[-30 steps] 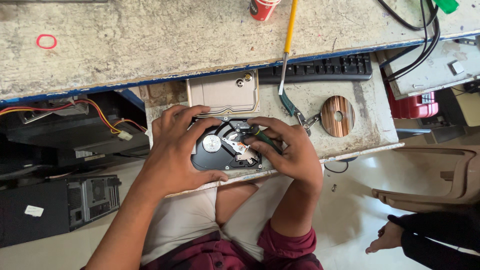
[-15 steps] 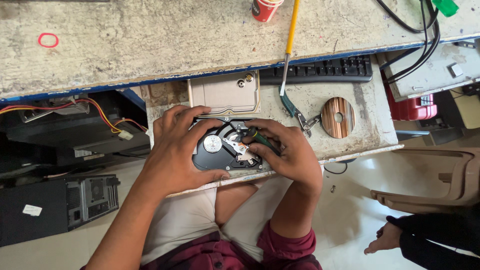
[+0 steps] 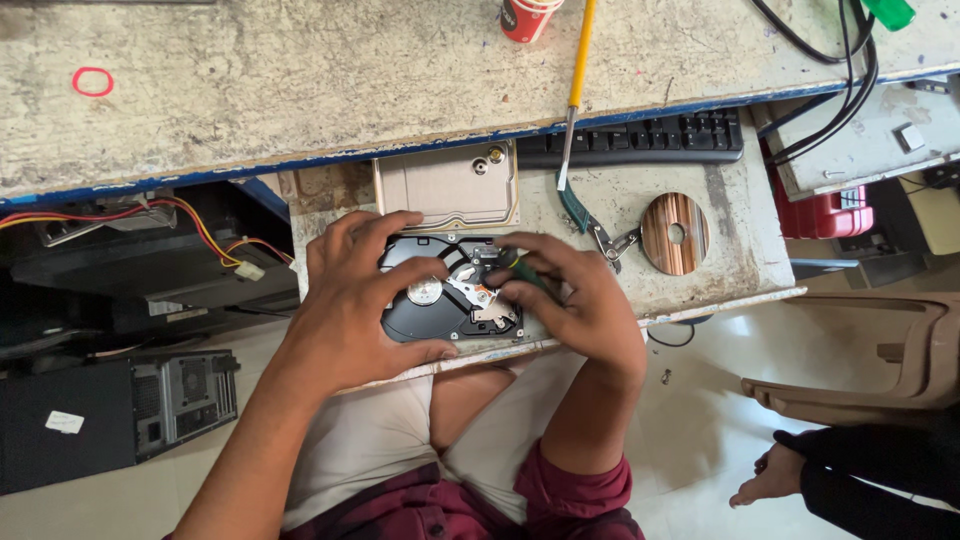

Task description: The person disassembles an open hard drive on a workbench, using a screwdriver to remove screws and a yellow tool to pry off a small component. The person handles the drive platter and internal parts carefully.

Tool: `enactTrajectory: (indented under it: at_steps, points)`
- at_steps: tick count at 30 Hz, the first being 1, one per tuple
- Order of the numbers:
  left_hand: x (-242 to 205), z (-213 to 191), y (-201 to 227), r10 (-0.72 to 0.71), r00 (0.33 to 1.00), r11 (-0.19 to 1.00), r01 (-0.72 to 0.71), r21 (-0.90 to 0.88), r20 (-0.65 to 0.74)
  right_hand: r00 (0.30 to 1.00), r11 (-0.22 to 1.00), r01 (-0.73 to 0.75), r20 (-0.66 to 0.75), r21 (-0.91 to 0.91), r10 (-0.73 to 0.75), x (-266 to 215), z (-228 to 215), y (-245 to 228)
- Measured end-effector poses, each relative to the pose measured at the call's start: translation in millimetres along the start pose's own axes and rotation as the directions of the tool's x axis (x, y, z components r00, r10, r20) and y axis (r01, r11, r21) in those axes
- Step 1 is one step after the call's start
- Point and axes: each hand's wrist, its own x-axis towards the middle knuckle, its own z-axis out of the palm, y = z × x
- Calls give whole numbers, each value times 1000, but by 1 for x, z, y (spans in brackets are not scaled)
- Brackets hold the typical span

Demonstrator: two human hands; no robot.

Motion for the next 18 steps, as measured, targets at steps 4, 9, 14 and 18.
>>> enactTrajectory:
  at_steps: [4, 9, 14, 18]
  points:
    - [-1, 2, 0, 43, 999, 999, -43, -3, 26, 973, 997, 37, -230, 74, -19, -4, -6, 12]
    - [-2, 4, -1, 70, 997, 998, -70, 1, 36, 929, 970, 88, -370, 228, 3, -7, -9, 20]
    - [-2, 4, -1, 49, 997, 999, -50, 17, 51, 933, 974, 66, -358, 218, 17, -7, -9, 20]
    - [-2, 4, -1, 48, 997, 999, -49, 16, 62, 934, 974, 64, -357, 216, 17, -6, -9, 18]
